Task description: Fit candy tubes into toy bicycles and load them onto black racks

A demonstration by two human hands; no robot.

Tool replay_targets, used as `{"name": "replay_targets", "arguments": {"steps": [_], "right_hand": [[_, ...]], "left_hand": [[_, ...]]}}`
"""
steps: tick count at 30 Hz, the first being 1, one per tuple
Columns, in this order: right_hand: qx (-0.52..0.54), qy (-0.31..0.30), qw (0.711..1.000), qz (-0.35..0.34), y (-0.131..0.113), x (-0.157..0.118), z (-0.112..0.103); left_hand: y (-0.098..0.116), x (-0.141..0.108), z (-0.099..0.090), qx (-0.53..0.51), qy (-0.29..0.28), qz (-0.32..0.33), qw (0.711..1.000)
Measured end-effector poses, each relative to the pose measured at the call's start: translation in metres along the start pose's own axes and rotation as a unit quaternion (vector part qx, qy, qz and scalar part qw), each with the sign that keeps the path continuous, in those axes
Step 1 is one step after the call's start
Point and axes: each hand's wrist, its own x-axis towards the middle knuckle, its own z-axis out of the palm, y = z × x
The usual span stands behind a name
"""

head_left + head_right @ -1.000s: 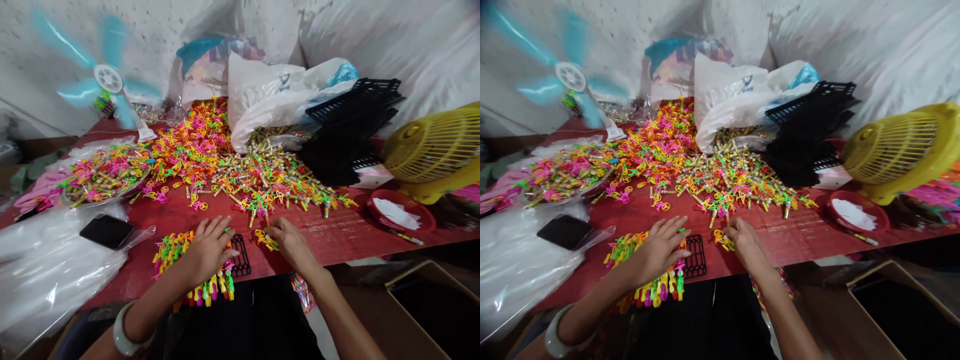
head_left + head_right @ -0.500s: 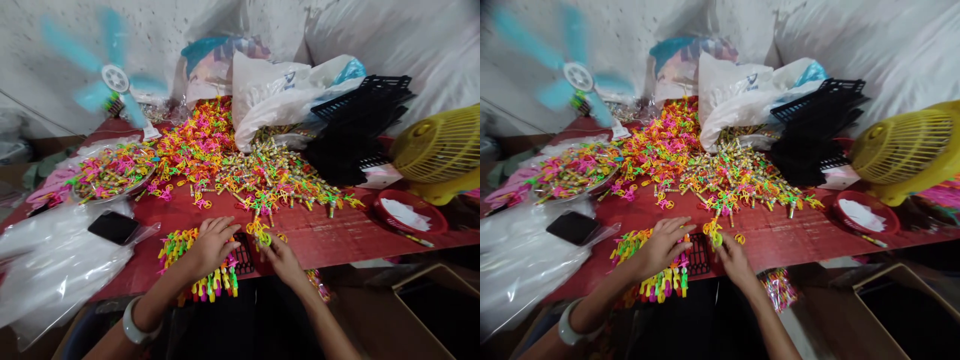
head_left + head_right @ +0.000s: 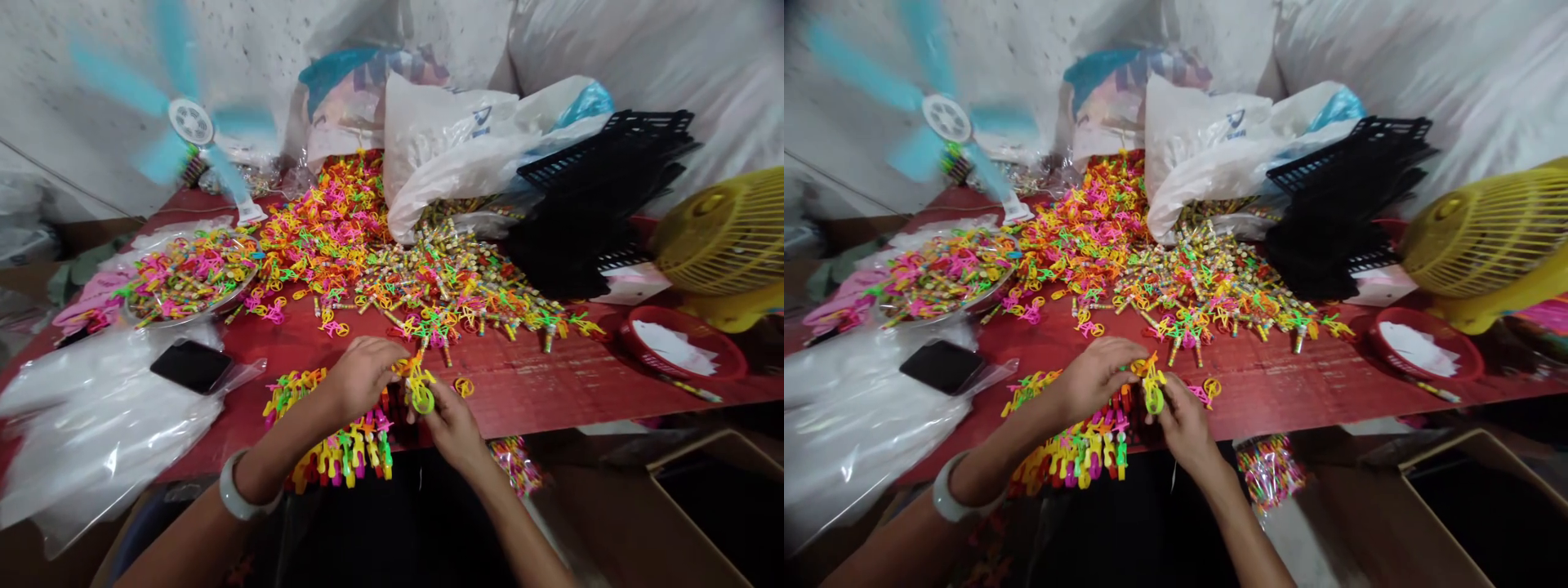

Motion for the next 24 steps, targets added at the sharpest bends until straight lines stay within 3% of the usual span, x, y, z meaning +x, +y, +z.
{"name": "replay_targets", "arguments": {"steps": [5,9,13,20,24], "right_hand": [[0.024,0.039,0.998,0.042,0.032,0.007,0.024],[-0.05,0.07,0.996,0.005,0.044,0.013,0.037],[-0.125,0.055,0.99,-0.042,0.043,0.012,0.038],[-0.151,0.01,0.989,-0.006,0.035,0.011,0.048],[-0.137,0.024,0.989,-0.045,0.037,0.012,0.028]], "left_hand": [[-0.014,-0.003,0.01,0.05,-0.023,-0.03,0.998],[-0.016,-0.01,0.012,0.062,-0.037,-0.058,0.996],[-0.01,-0.013,0.01,0.048,-0.037,-0.056,0.997],[-0.004,-0.014,0.013,0.097,-0.051,-0.01,0.994],[-0.005,-0.014,0.017,0.154,-0.038,-0.02,0.987]]}}
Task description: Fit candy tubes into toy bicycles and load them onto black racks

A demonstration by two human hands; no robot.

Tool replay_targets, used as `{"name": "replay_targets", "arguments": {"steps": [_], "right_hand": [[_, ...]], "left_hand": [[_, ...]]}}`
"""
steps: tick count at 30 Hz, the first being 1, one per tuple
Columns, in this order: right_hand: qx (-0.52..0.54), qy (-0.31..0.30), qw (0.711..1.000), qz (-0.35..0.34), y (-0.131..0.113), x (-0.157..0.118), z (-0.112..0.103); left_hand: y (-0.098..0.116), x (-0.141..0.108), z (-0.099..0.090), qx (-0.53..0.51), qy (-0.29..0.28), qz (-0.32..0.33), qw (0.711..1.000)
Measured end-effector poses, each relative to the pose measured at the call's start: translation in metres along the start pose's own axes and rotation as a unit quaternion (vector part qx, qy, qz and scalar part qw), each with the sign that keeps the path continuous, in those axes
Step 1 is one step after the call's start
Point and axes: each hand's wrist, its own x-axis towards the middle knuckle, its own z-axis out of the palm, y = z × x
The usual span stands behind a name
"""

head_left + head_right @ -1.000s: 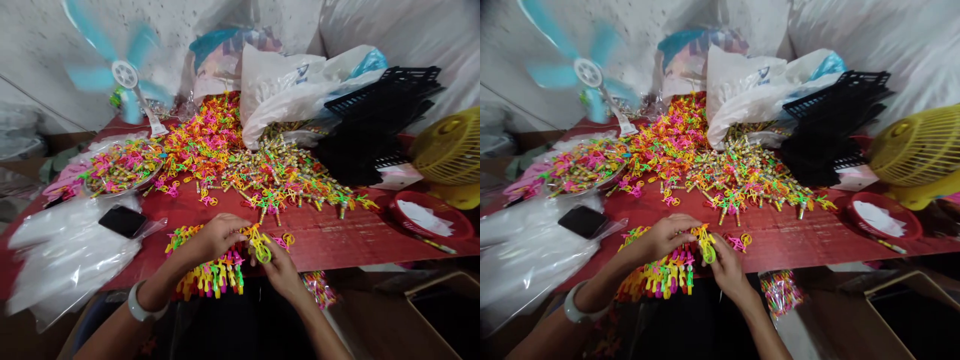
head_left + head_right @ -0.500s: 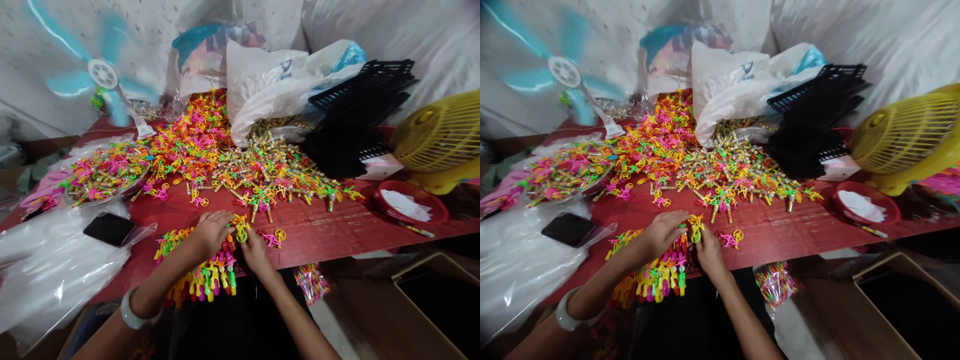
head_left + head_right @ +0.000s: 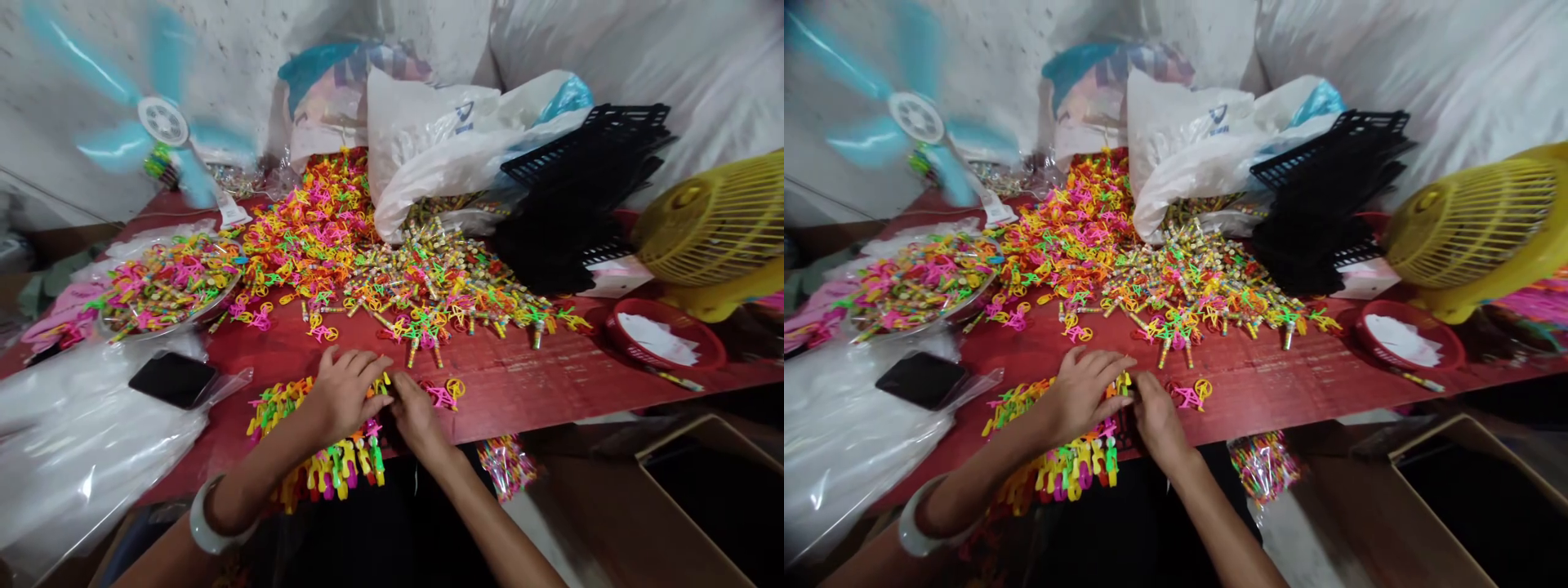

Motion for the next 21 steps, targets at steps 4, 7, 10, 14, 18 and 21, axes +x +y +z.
{"name": "replay_targets", "arguments": {"steps": [4,7,10,14,18,21], "right_hand": [[-0.08,0.099,0.992,0.005,0.015,0.011,-0.04],[-0.208,0.1,0.972,0.033,0.023,0.029,-0.055],[-0.273,0.061,0.959,0.052,0.023,0.046,-0.049],[-0.237,0.023,0.971,0.032,0.024,0.051,-0.049],[-0.165,0.016,0.985,0.038,0.032,0.028,-0.086],[-0.189,-0.041,0.98,0.052,0.037,0.005,-0.109]], "left_hand": [[-0.006,0.004,-0.001,0.025,-0.004,-0.031,0.999],[-0.011,0.007,-0.001,0.036,-0.016,-0.045,0.998],[-0.013,0.006,0.001,0.044,-0.009,-0.043,0.998],[-0.012,0.005,0.002,0.046,-0.001,-0.045,0.998],[-0.01,0.005,0.0,0.037,-0.012,-0.046,0.998],[-0.01,0.006,-0.001,0.032,-0.013,-0.046,0.998]]}}
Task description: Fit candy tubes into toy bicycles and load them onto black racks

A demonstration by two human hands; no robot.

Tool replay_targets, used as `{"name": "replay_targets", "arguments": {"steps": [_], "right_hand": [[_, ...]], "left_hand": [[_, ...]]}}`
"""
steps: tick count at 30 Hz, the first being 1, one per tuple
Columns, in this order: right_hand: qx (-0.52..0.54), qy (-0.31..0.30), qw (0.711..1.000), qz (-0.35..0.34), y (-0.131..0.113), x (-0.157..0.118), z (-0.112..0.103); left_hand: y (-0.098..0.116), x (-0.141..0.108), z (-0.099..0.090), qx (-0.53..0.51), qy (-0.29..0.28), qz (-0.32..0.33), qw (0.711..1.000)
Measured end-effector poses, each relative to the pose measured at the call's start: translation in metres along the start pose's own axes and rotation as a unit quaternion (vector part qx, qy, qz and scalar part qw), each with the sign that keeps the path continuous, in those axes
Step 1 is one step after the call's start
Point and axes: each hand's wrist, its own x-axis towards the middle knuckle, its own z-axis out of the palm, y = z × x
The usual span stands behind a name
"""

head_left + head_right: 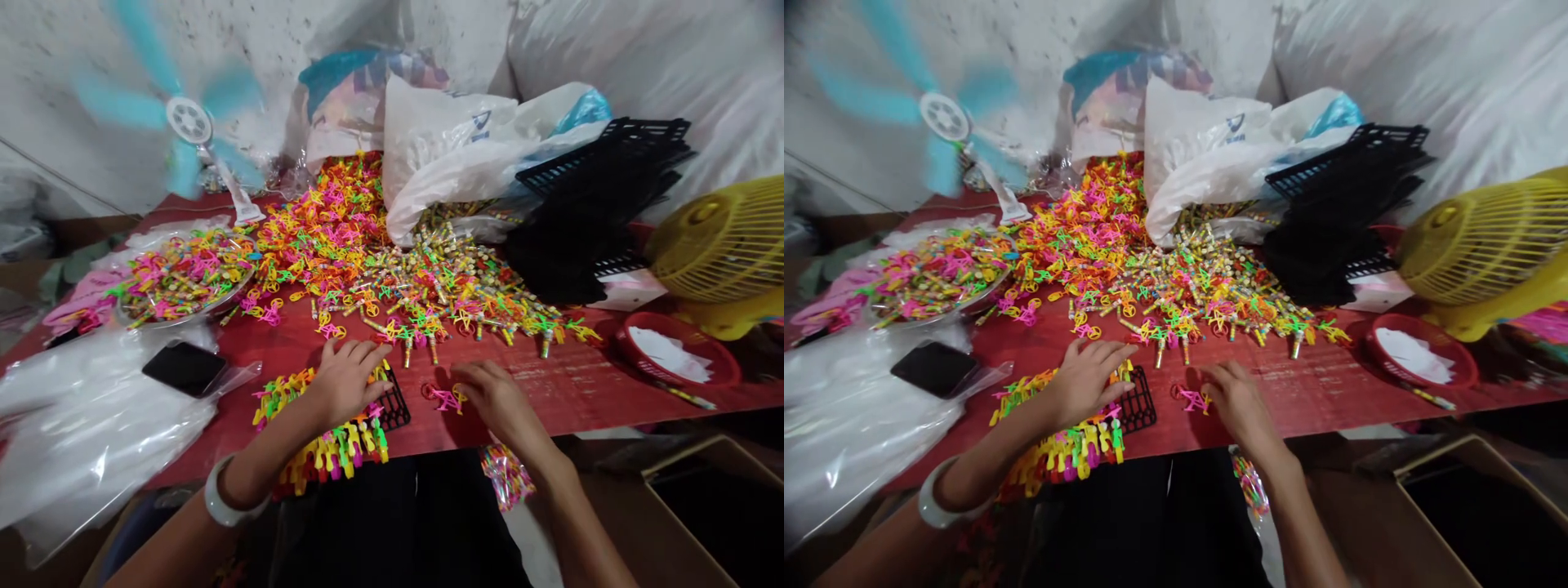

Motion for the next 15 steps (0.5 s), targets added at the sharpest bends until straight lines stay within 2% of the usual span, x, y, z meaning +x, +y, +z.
{"name": "replay_targets", "arguments": {"steps": [3,6,11,15], "right_hand": [[0.001,-0.037,0.999,0.008,0.003,-0.014,0.002],[0.011,-0.025,0.999,0.026,-0.002,-0.014,0.013],[-0.115,0.036,0.993,0.019,-0.028,0.01,0.024],[-0.176,0.037,0.98,0.089,-0.063,0.039,0.04]], "left_hand": [[0.0,0.0,0.001,0.0,0.005,0.0,1.0],[0.001,-0.001,0.001,0.0,0.003,0.0,1.0],[0.004,-0.004,-0.002,-0.003,-0.012,0.003,1.0],[0.005,-0.004,-0.002,0.007,-0.01,0.001,1.0]]}}
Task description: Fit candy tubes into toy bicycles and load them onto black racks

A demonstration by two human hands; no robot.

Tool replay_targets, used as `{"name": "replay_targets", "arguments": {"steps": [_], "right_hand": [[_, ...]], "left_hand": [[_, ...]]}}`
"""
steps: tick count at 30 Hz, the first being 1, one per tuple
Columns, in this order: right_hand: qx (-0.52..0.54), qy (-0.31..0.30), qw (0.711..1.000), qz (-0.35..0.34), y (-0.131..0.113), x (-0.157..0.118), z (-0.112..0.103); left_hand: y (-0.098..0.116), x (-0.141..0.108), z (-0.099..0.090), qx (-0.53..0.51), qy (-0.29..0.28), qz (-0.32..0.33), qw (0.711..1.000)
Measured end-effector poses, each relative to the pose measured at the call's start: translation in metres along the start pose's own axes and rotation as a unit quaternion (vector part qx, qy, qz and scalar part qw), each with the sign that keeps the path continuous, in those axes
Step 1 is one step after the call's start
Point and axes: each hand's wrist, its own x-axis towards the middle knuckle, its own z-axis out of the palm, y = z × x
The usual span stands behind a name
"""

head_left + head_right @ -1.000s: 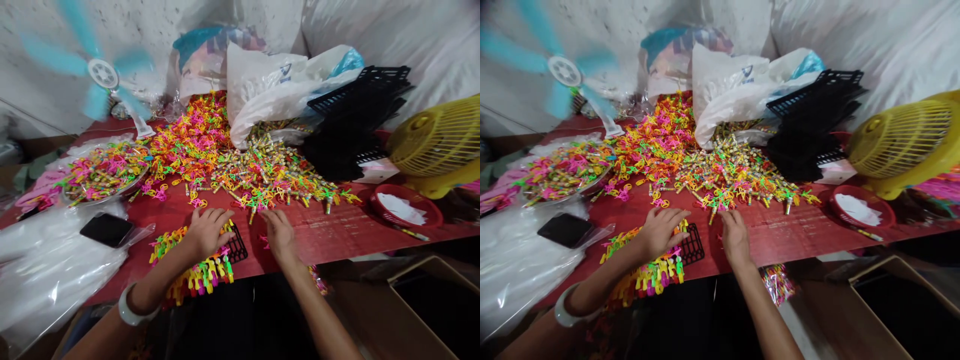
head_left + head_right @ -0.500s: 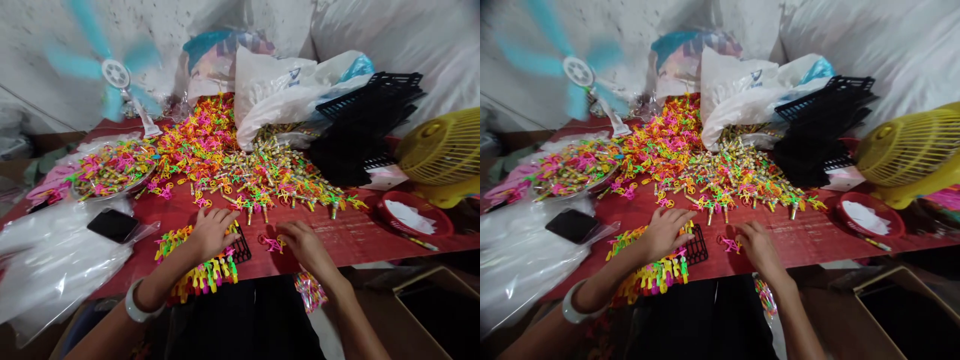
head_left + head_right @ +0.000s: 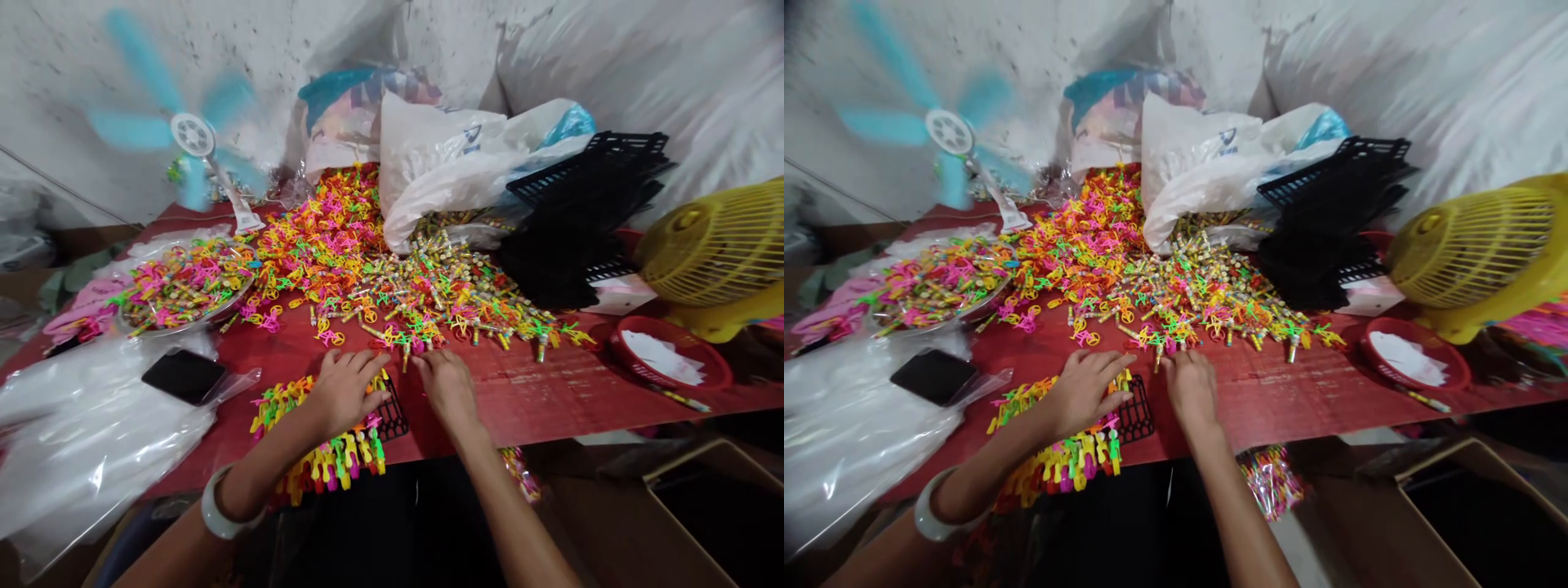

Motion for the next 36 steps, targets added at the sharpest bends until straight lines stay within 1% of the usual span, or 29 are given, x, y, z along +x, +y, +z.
{"name": "replay_targets", "arguments": {"steps": [2,4,7,9,10,11,12,14,16,18,19,21,23,25,27,29,30,32,36], "right_hand": [[-0.012,-0.019,0.999,0.042,-0.017,0.008,0.005],[-0.013,-0.024,0.997,0.067,-0.024,0.013,0.01],[0.006,-0.007,0.997,0.072,-0.013,0.012,0.013],[0.072,0.032,0.995,0.066,0.002,0.008,0.014],[0.13,0.051,0.988,0.058,0.009,0.006,0.014],[0.2,0.059,0.977,0.05,0.014,0.003,0.014],[0.275,0.053,0.959,0.044,0.018,-0.001,0.013],[0.399,0.01,0.916,0.046,0.019,-0.011,0.011],[0.473,-0.034,0.879,0.059,0.014,-0.025,0.005],[0.514,-0.076,0.852,0.059,0.004,-0.039,-0.004],[0.531,-0.1,0.84,0.05,0.0,-0.046,-0.008],[0.559,-0.143,0.816,0.026,-0.009,-0.055,-0.018],[0.571,-0.163,0.805,0.008,-0.014,-0.059,-0.025],[0.58,-0.164,0.798,0.003,-0.016,-0.06,-0.029],[0.588,-0.161,0.793,0.007,-0.017,-0.061,-0.029],[0.593,-0.16,0.789,0.017,-0.016,-0.063,-0.024],[0.595,-0.16,0.787,0.023,-0.016,-0.065,-0.019],[0.602,-0.151,0.783,0.041,-0.016,-0.07,-0.008],[0.619,-0.14,0.769,0.074,-0.018,-0.083,0.016]], "left_hand": [[-0.001,0.0,0.001,0.002,0.001,-0.002,1.0],[-0.002,0.0,0.001,0.001,0.003,-0.002,1.0],[-0.002,-0.001,0.003,0.001,0.005,0.001,1.0],[-0.002,-0.001,0.003,-0.001,0.003,0.001,1.0],[-0.002,-0.001,0.002,-0.003,0.001,0.001,1.0],[-0.002,-0.001,0.002,-0.006,-0.002,0.0,1.0],[-0.002,-0.001,0.001,-0.011,-0.005,-0.002,1.0],[-0.003,-0.001,0.0,-0.024,-0.013,-0.004,1.0],[-0.004,-0.001,-0.002,-0.045,-0.015,-0.014,0.999],[-0.005,-0.003,-0.005,-0.087,-0.003,-0.01,0.996],[-0.005,-0.004,-0.007,-0.119,0.006,0.007,0.993],[-0.002,-0.005,-0.012,-0.201,0.02,0.061,0.977],[0.002,-0.004,-0.019,-0.276,0.024,0.095,0.956],[0.006,-0.002,-0.023,-0.307,0.04,0.083,0.947],[0.009,0.001,-0.023,-0.283,0.069,0.071,0.954],[0.01,0.004,-0.019,-0.226,0.091,0.09,0.966],[0.011,0.004,-0.017,-0.195,0.093,0.104,0.971],[0.011,0.003,-0.011,-0.145,0.079,0.125,0.978],[0.011,-0.005,-0.008,-0.065,0.009,0.129,0.989]]}}
